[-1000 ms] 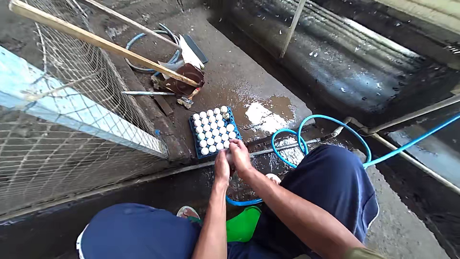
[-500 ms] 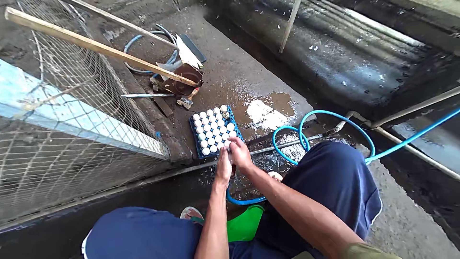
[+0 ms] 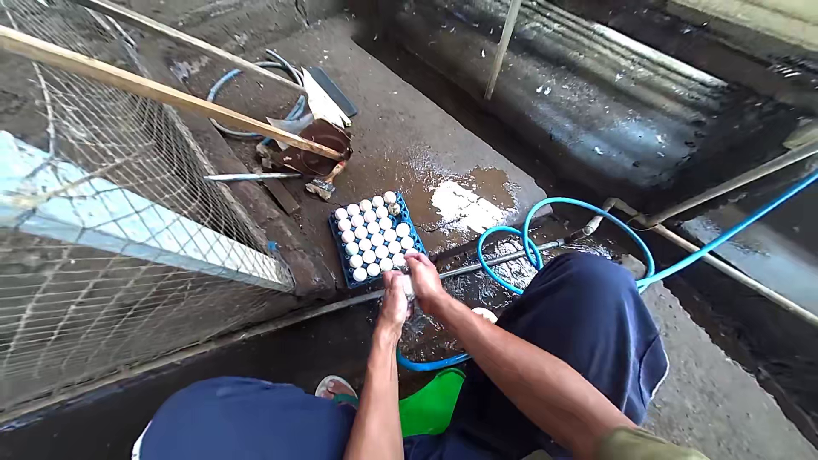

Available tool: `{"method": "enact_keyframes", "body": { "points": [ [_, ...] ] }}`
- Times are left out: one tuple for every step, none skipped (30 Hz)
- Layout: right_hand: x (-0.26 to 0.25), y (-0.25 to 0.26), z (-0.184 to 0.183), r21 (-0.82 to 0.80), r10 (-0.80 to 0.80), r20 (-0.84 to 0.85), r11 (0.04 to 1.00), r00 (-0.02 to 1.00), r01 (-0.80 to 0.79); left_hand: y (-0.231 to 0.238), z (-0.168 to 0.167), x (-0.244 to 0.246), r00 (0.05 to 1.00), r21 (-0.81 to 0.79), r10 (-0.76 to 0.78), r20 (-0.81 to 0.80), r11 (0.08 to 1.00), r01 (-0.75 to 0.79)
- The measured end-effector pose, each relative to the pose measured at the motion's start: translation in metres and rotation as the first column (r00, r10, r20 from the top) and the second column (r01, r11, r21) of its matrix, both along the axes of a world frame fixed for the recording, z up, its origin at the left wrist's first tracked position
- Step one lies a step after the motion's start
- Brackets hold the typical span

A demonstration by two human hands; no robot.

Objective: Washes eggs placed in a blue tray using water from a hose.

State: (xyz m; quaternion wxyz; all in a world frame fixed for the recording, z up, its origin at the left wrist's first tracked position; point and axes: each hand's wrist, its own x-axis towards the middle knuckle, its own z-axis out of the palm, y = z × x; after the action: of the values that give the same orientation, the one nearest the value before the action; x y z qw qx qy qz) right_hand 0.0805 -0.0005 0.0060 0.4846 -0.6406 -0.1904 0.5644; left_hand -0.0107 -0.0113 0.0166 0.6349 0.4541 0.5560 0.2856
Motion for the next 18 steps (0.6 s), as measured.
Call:
{"method": "enact_keyframes", "body": {
  "points": [
    [0.005, 0.006, -0.003, -0.073, -0.034, -0.124, 0.997, 0.992, 0.025, 0.002, 0.000, -0.002, 0.995, -0.043, -0.042, 0.091, 0.998, 0.046],
    [0.005, 0.009, -0.001, -0.116, -0.072, -0.179, 0.992, 0.981, 0.052, 0.003, 0.002, -0.004, 0.986, -0.063, -0.063, 0.154, 0.995, 0.073],
    [0.002, 0.008, 0.004, -0.113, -0.073, -0.143, 0.992, 0.987, 0.057, 0.002, 0.005, -0.006, 0.989, -0.042, -0.042, 0.144, 0.998, 0.049],
    [-0.002, 0.005, 0.011, -0.053, -0.017, -0.029, 0.998, 0.999, 0.015, 0.002, 0.008, -0.006, 0.996, 0.010, -0.011, 0.089, 1.000, 0.010],
    [-0.005, 0.000, 0.017, 0.038, 0.062, 0.119, 0.997, 0.991, -0.067, 0.002, 0.013, -0.006, 0.997, 0.029, 0.008, 0.081, 1.000, -0.011],
    [-0.008, -0.004, 0.020, 0.101, 0.098, 0.259, 0.987, 0.961, -0.128, 0.001, 0.013, -0.004, 0.994, 0.047, 0.041, 0.097, 0.998, -0.045],
    [-0.011, -0.006, 0.019, 0.128, 0.089, 0.329, 0.982, 0.940, -0.138, -0.001, 0.013, -0.003, 0.996, 0.033, 0.056, 0.074, 0.998, -0.058],
    [-0.009, -0.005, 0.015, 0.107, 0.070, 0.320, 0.988, 0.945, -0.109, -0.002, 0.011, -0.001, 0.998, 0.006, 0.065, 0.006, 0.998, -0.065],
    [-0.006, -0.001, 0.011, 0.057, 0.038, 0.253, 0.997, 0.967, -0.054, -0.002, 0.006, 0.001, 0.996, 0.000, 0.081, -0.032, 0.997, -0.081],
    [-0.004, 0.001, 0.010, -0.001, 0.016, 0.180, 1.000, 0.984, -0.016, -0.002, 0.000, 0.005, 0.994, 0.007, 0.103, -0.033, 0.995, -0.103],
    [-0.006, 0.000, 0.012, -0.018, 0.011, 0.162, 1.000, 0.987, -0.008, -0.002, -0.001, 0.004, 0.993, 0.021, 0.116, -0.024, 0.993, -0.115],
    [-0.010, -0.003, 0.017, 0.013, 0.029, 0.194, 0.999, 0.981, -0.032, -0.002, 0.004, 0.000, 0.994, 0.022, 0.109, 0.027, 0.994, -0.109],
    [-0.014, -0.009, 0.020, 0.060, 0.055, 0.241, 0.996, 0.969, -0.072, -0.003, 0.007, -0.003, 0.992, 0.021, 0.090, 0.093, 0.996, -0.092],
    [-0.015, -0.010, 0.018, 0.099, 0.050, 0.265, 0.992, 0.963, -0.079, -0.004, 0.009, -0.004, 0.991, -0.006, 0.094, 0.095, 0.996, -0.094],
    [-0.012, -0.007, 0.016, 0.097, 0.036, 0.254, 0.993, 0.966, -0.063, -0.004, 0.011, -0.004, 0.994, -0.055, 0.103, 0.046, 0.993, -0.100],
    [-0.007, 0.000, 0.012, 0.065, 0.006, 0.207, 0.998, 0.978, -0.020, -0.002, 0.008, -0.001, 0.994, -0.083, 0.110, 0.015, 0.991, -0.109],
    [-0.004, 0.004, 0.011, 0.012, -0.018, 0.160, 1.000, 0.987, 0.017, -0.001, 0.005, 0.001, 0.993, -0.104, 0.115, 0.026, 0.988, -0.112],
    [-0.005, 0.003, 0.013, -0.014, -0.018, 0.155, 1.000, 0.988, 0.021, -0.002, 0.004, 0.002, 0.990, -0.073, 0.141, 0.009, 0.988, -0.140]
  ]
}}
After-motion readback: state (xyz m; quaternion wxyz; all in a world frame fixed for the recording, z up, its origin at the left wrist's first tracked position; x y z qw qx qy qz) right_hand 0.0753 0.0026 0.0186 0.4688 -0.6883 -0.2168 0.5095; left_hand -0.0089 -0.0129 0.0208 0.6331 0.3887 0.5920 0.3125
